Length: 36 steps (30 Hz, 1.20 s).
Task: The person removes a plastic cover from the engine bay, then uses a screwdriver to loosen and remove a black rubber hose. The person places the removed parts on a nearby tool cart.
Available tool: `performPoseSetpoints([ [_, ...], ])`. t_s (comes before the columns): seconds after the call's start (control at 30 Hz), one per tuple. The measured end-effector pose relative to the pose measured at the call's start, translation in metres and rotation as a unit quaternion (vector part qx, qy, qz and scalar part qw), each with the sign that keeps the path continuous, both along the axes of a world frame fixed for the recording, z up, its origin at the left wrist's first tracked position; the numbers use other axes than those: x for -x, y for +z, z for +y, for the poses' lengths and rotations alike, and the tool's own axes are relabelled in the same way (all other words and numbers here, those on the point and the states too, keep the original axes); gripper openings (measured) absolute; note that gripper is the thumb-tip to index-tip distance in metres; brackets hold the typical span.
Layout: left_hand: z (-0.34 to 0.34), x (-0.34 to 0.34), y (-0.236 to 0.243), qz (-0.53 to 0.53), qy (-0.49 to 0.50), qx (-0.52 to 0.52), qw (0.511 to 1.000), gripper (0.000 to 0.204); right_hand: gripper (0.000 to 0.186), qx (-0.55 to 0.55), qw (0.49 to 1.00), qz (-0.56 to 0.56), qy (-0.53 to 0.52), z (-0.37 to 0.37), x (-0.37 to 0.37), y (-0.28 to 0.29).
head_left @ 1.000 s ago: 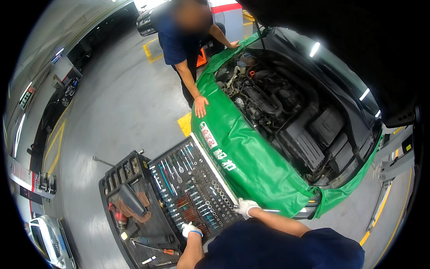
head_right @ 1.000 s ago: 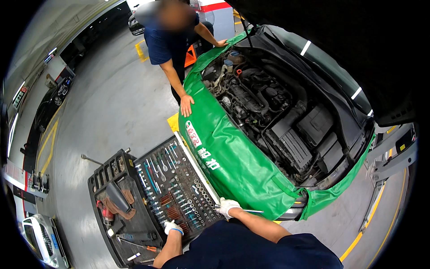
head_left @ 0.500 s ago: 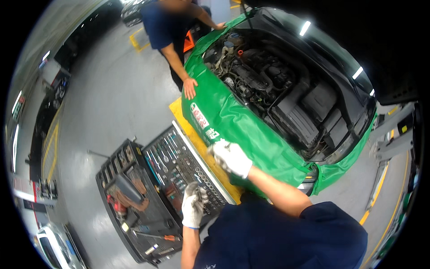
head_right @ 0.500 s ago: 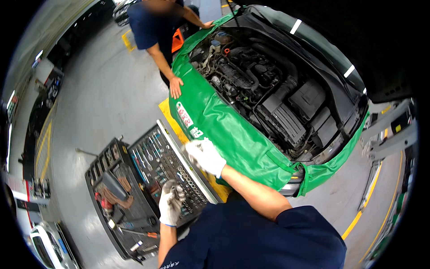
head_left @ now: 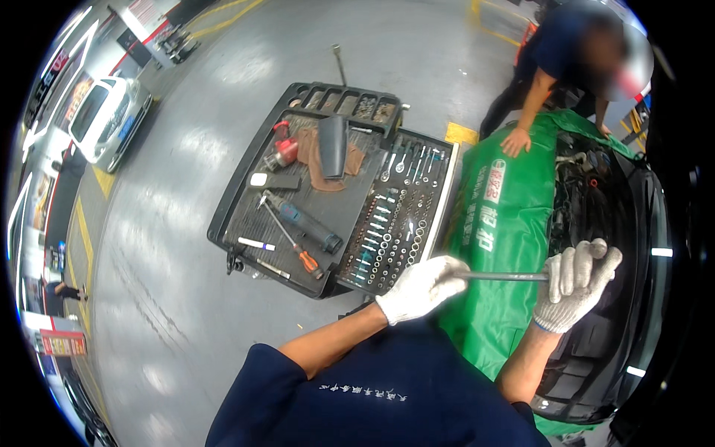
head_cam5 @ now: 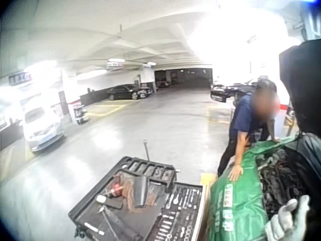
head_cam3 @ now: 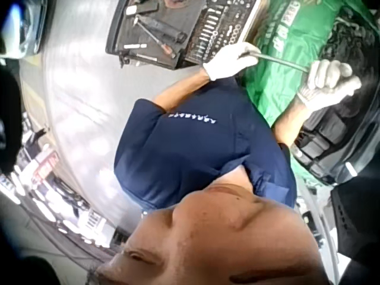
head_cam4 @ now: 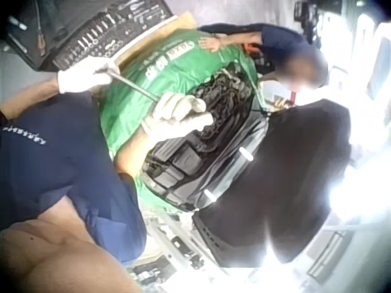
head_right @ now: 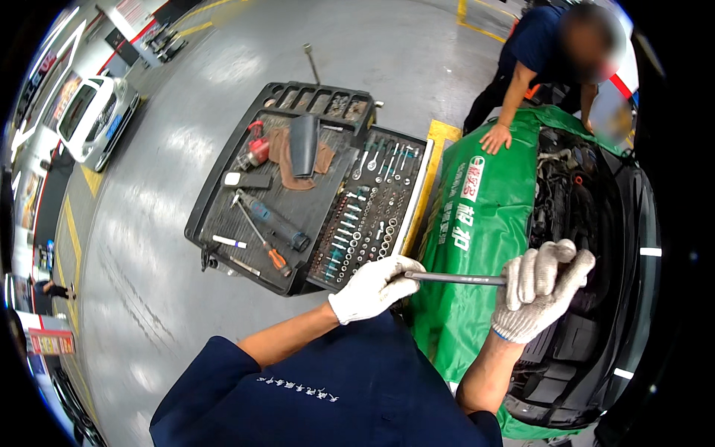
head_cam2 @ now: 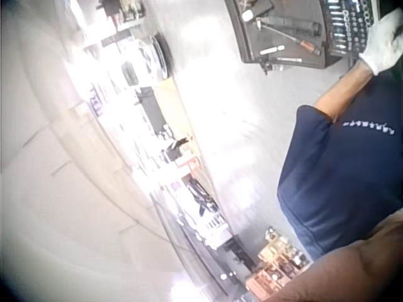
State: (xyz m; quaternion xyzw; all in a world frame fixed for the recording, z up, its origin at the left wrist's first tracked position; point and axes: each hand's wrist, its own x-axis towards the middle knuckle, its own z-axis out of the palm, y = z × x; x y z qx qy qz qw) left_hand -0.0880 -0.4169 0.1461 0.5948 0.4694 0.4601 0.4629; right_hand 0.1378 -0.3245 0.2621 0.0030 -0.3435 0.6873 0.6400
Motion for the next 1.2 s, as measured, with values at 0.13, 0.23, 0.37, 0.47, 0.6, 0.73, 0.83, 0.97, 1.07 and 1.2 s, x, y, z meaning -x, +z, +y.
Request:
performPoseSetpoints([
  [0.13, -0.018, 0.027, 0.005, -0.265, -0.091, 0.110, 0.954, 0.022, 0.059, 0.035, 0.992, 0.001, 0.124, 0.012, 0.032, 0.006],
  [0.23, -0.030, 0.057, 0.013, -0.150, -0.169, 0.068, 0.972, 0.031, 0.060, 0.047, 0.976, -0.031, 0.210, 0.021, 0.062, 0.015],
  [0.37, -0.053, 0.079, 0.009, -0.112, -0.109, 0.072, 0.985, 0.037, 0.054, 0.043, 0.963, -0.073, 0.256, 0.015, 0.121, 0.028],
  [0.47, -0.069, 0.099, 0.025, -0.151, -0.120, 0.177, 0.965, 0.045, 0.046, 0.046, 0.947, -0.116, 0.296, 0.008, 0.164, 0.034],
  [0.6, -0.090, 0.121, 0.029, -0.362, -0.101, 0.186, 0.908, 0.048, 0.052, 0.052, 0.925, -0.064, 0.370, 0.024, 0.216, 0.036],
  [0.73, -0.102, 0.129, 0.029, -0.111, 0.186, 0.040, 0.975, 0.036, 0.044, 0.146, 0.935, -0.165, 0.279, 0.003, 0.274, 0.031],
  [0.83, -0.111, 0.158, 0.030, 0.007, 0.233, 0.046, 0.971, 0.031, 0.045, 0.183, 0.932, -0.178, 0.257, -0.012, 0.308, 0.023],
  [0.97, -0.110, 0.181, -0.007, -0.190, 0.260, 0.055, 0.945, 0.025, 0.076, 0.148, 0.858, -0.366, 0.328, -0.028, 0.355, -0.039],
  [1.07, -0.126, 0.201, 0.003, -0.372, 0.309, 0.158, 0.861, 0.020, 0.077, -0.217, 0.671, -0.693, 0.149, 0.022, 0.382, -0.153],
  [1.2, -0.150, 0.218, -0.055, -0.367, 0.370, 0.124, 0.845, 0.029, 0.086, -0.319, 0.419, -0.842, 0.119, -0.004, 0.401, -0.242],
])
